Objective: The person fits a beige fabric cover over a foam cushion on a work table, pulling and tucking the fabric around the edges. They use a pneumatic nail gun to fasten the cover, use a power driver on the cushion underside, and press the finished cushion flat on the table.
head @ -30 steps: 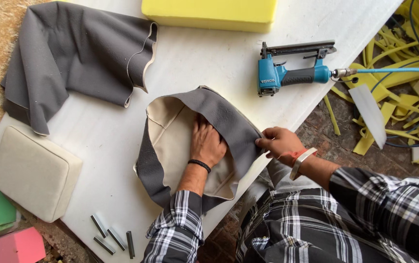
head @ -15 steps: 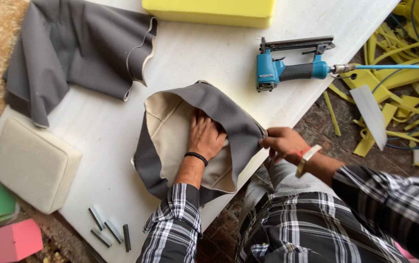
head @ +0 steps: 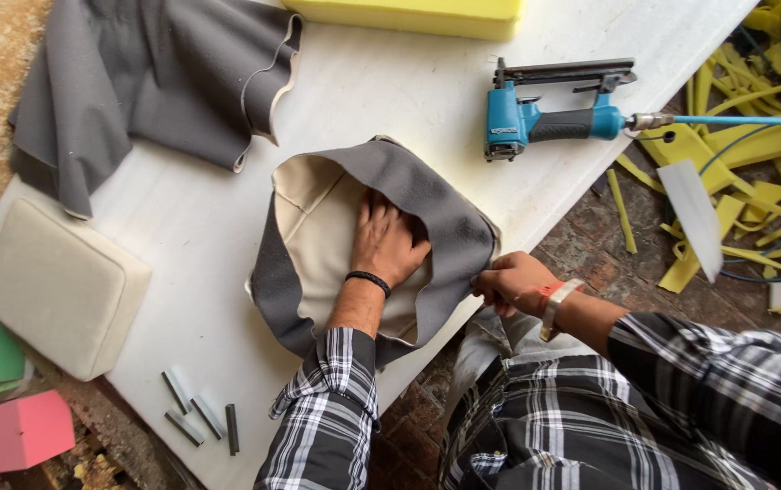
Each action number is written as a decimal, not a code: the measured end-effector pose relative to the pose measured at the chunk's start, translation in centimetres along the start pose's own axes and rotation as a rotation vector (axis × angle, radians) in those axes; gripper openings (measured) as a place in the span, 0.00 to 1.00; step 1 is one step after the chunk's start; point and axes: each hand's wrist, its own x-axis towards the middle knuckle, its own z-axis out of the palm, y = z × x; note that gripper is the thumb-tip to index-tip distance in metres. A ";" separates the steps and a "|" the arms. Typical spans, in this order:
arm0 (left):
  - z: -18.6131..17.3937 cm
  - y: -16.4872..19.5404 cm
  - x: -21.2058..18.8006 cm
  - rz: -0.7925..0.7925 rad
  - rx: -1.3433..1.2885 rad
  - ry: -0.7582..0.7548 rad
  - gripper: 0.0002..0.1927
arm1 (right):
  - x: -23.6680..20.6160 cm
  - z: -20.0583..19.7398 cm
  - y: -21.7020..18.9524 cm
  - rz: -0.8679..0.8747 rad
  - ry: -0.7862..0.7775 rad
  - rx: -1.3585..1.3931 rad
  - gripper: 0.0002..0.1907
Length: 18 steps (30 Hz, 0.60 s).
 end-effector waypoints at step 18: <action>-3.9 7.4 -1.3 -0.115 -0.023 -0.295 0.34 | 2.8 -2.5 -0.1 -0.114 0.214 0.103 0.16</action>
